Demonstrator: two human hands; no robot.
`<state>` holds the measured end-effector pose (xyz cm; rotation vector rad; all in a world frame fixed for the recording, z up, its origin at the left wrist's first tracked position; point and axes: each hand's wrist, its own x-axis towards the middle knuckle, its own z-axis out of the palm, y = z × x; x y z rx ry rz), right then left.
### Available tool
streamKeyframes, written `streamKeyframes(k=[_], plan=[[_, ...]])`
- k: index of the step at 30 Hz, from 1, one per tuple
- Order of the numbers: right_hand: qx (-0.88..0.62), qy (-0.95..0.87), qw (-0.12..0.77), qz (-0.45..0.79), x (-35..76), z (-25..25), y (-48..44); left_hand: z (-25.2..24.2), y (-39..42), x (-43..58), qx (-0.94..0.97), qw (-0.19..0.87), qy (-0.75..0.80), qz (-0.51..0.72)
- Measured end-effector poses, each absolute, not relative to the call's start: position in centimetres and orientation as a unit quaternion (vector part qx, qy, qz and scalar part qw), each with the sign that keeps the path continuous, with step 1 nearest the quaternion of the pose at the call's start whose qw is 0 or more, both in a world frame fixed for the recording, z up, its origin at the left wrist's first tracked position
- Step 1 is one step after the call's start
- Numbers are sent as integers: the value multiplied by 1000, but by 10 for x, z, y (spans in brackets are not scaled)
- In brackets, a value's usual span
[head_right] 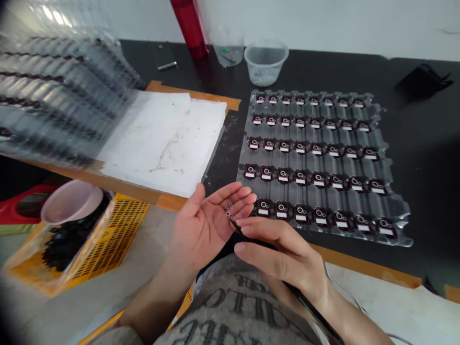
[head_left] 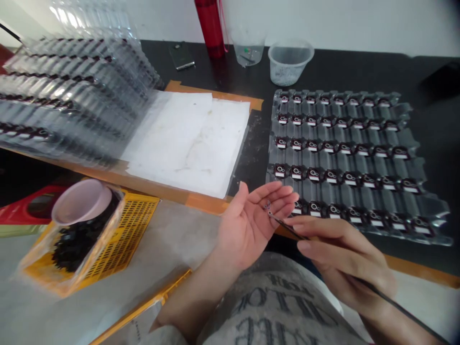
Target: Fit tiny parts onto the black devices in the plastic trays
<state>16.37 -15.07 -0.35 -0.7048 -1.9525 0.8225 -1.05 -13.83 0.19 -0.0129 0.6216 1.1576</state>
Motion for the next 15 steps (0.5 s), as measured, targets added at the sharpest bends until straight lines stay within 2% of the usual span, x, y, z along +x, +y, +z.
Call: streamKeyframes(k=[8,15], plan=[[-286,-760,483,327,167,-4,-150,-2,-147,-11,95,766,344,535],[-282,-767,470,333,169,-4,-148,-4,-150,-14,153,759,388,501]])
